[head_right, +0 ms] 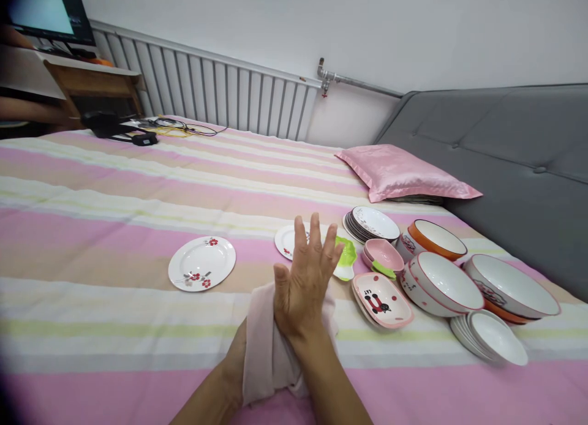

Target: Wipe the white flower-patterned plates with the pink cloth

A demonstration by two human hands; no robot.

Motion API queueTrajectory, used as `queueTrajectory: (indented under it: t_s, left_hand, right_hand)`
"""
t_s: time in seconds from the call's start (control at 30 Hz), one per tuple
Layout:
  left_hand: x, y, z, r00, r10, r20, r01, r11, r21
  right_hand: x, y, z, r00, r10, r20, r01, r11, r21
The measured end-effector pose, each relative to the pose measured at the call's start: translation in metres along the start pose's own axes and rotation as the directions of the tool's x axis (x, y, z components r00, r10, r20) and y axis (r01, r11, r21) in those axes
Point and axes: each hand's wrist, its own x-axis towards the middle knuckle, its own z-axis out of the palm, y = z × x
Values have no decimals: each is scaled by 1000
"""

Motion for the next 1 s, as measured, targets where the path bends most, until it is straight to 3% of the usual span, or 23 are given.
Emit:
queueTrajectory:
  t_s: [0.13, 0.3, 0.47, 0.67, 1.0]
  left_hand:
    - [-5, 1, -5, 997, -36, -66, 31, 996, -80]
    - [-6, 5, -13, 986, 155, 57, -145, 978, -147]
    - [-6, 12, -22, 936, 315, 155, -288, 941, -176]
    - [-7, 30, -26, 878, 434, 203, -408, 899, -157]
    - [-4, 42, -27, 888, 458, -39, -460, 886, -59]
  right_hand:
    - [3, 7, 1, 998, 54, -31, -55, 998, -44]
    - [1, 14, 9, 991, 125, 37, -122, 989, -85]
    - [-8, 15, 25, 971, 177, 158, -169, 984, -63]
    - [-24, -4, 40, 939, 140, 313, -135, 990, -35]
    - [-35, -29, 37, 895, -37, 445, 3, 997, 76]
